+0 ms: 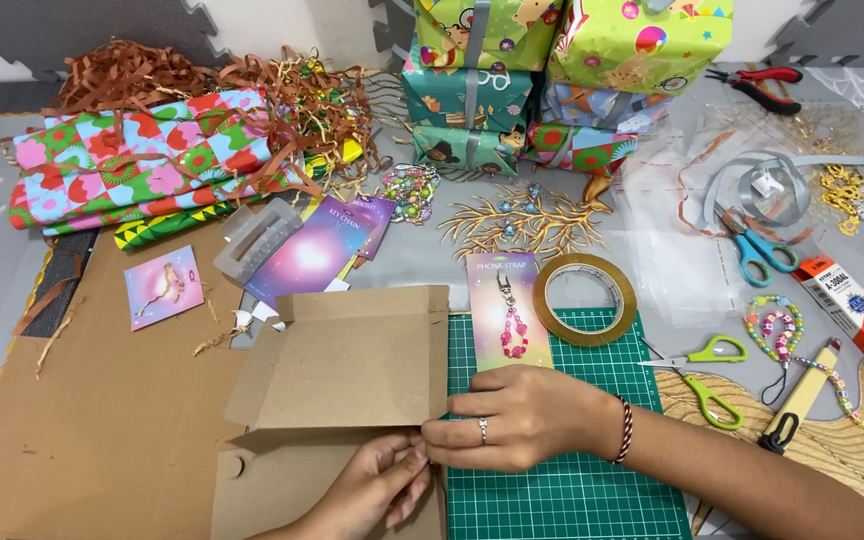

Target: Folding a small cardboard box, filling it with shredded paper, placing a jewelry item inside, and wrapping it with patterned paper.

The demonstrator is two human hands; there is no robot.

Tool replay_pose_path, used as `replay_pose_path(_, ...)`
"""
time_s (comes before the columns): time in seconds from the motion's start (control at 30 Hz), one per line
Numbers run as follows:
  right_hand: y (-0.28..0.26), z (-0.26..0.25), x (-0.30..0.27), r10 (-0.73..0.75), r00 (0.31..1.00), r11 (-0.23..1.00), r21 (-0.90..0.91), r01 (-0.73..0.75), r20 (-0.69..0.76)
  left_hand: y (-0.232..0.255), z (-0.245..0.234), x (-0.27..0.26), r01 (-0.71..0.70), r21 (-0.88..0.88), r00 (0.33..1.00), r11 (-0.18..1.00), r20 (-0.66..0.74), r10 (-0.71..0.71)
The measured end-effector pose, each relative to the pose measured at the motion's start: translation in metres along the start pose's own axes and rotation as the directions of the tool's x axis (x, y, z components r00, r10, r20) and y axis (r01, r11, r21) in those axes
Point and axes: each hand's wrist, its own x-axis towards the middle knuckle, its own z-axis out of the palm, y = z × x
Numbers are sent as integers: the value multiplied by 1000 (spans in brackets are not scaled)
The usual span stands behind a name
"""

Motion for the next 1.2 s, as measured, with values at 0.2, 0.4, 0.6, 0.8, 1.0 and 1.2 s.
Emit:
replay_pose_path(0.2,2,4,-4,-11,1000,1000,13,10,18,10,25,-1,85,102,990,991,-122,-72)
replay_pose_path(0.4,0,6,-5,117,993,976,184,-115,3,23,29,-5,154,121,986,981,-90,-143)
replay_pose_path(0.6,2,-1,-2,155,988,954,263,-148,-9,49,27,-25,212,205,977,955,-76,-201)
replay_pose_path(0.8,1,-10,3,98,994,983,150,-105,56,118,17,-84,175,873,985,455,-148,-93)
replay_pose_path(1.0,18,-3,-2,76,993,990,113,-86,88,131,-39,-126,85,823,521,-561,443,729)
replay_pose_path(1.2,68,7,2,54,990,976,201,-80,134,132,-63,-120,-30,553,653,-833,642,402)
